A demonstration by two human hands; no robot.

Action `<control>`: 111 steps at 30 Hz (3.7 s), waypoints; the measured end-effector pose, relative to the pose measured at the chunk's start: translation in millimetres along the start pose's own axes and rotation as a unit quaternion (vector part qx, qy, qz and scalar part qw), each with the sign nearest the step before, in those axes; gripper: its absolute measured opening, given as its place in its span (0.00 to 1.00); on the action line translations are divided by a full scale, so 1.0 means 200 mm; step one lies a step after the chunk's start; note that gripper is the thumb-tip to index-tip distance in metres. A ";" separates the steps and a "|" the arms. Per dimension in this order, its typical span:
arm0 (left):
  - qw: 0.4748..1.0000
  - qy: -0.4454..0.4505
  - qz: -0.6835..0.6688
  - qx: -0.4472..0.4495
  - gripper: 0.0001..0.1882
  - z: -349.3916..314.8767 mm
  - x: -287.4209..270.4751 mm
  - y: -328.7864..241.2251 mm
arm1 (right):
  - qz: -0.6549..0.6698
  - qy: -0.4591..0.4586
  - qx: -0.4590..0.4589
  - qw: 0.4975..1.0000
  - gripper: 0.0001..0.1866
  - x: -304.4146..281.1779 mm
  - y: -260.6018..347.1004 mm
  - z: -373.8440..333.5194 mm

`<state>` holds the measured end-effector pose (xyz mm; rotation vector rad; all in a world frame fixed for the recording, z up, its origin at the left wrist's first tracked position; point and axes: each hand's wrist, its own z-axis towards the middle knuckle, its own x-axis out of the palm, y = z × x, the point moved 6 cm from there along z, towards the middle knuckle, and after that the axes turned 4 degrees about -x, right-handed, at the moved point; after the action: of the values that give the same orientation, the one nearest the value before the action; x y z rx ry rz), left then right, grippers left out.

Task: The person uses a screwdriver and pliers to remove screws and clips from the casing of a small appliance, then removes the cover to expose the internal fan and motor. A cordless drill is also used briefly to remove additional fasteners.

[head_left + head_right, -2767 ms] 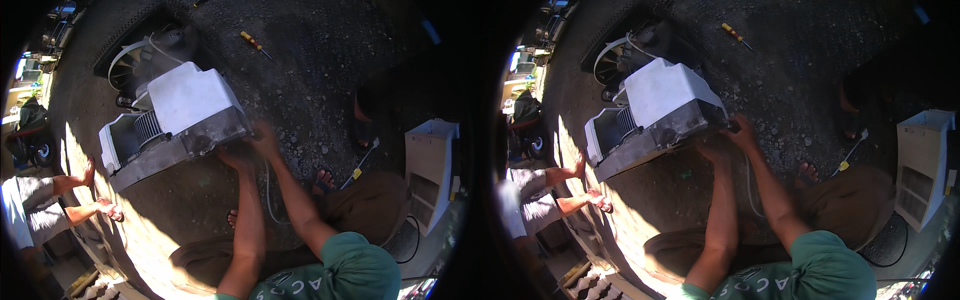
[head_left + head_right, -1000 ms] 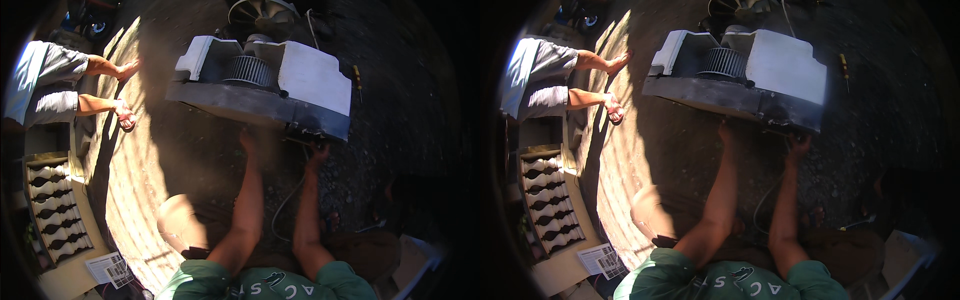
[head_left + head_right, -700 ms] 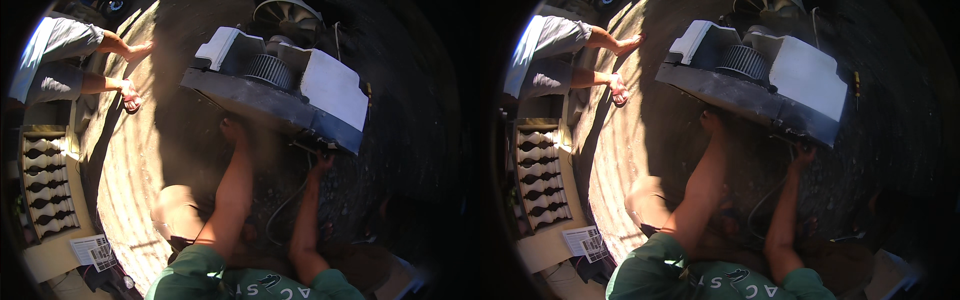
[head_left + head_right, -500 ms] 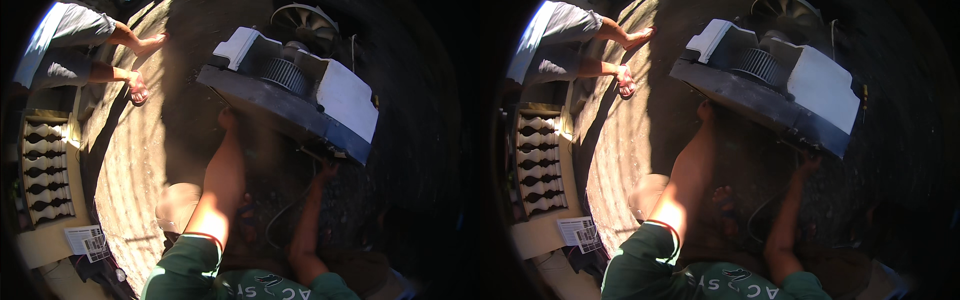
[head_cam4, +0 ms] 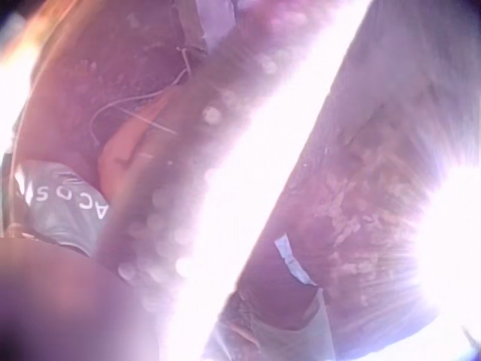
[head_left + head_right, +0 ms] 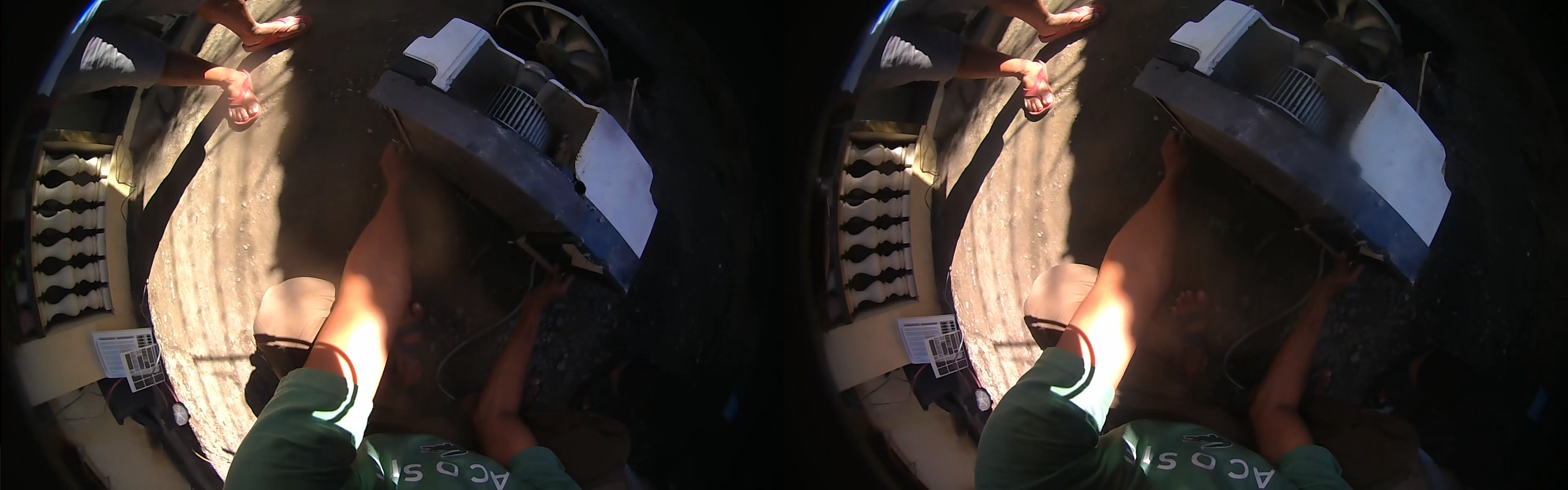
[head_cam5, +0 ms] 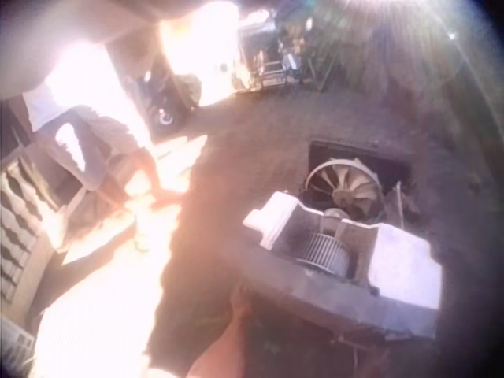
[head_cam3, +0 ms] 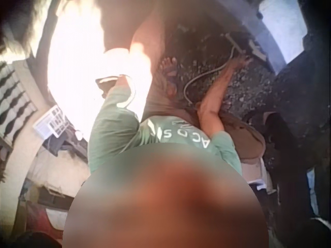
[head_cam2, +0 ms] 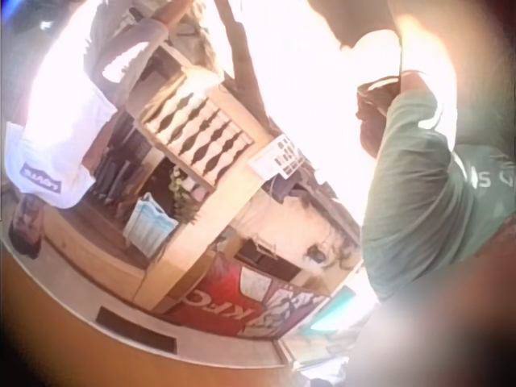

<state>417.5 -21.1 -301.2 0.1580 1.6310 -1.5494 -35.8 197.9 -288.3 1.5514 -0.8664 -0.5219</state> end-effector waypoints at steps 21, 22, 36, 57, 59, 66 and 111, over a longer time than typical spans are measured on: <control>0.990 -0.081 -0.101 -0.062 0.13 -0.26 0.01 -0.01 | -0.155 -0.100 -0.124 0.975 0.23 0.08 -0.02 -0.25; 0.989 -0.092 -0.098 -0.059 0.13 -0.27 0.01 -0.03 | -0.263 -0.083 -0.123 0.953 0.22 0.14 0.01 -0.30; 0.995 -0.007 0.091 0.027 0.09 -0.23 -0.13 -0.22 | -0.260 0.410 -0.082 0.871 0.21 1.43 -0.31 -0.74; 0.988 0.155 -0.004 -0.009 0.19 0.01 -0.22 -0.09 | -0.020 0.256 0.319 0.912 0.17 1.72 -0.58 -0.72; 0.967 0.241 0.066 0.055 0.20 0.07 -0.26 -0.09 | -0.040 0.265 0.371 0.889 0.13 1.73 -0.55 -0.74; 0.853 0.441 0.248 0.130 0.18 0.16 -0.16 0.15 | 0.014 0.214 0.427 0.878 0.07 1.78 -0.45 -0.78; 0.758 0.409 -0.262 -0.435 0.12 -0.01 0.00 0.10 | -0.242 0.249 -0.120 0.930 0.11 1.72 -0.52 -0.75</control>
<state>428.3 -14.5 -316.9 -0.1870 3.1656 -0.9012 313.5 26.8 -312.4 1.5670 -0.0205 -0.5247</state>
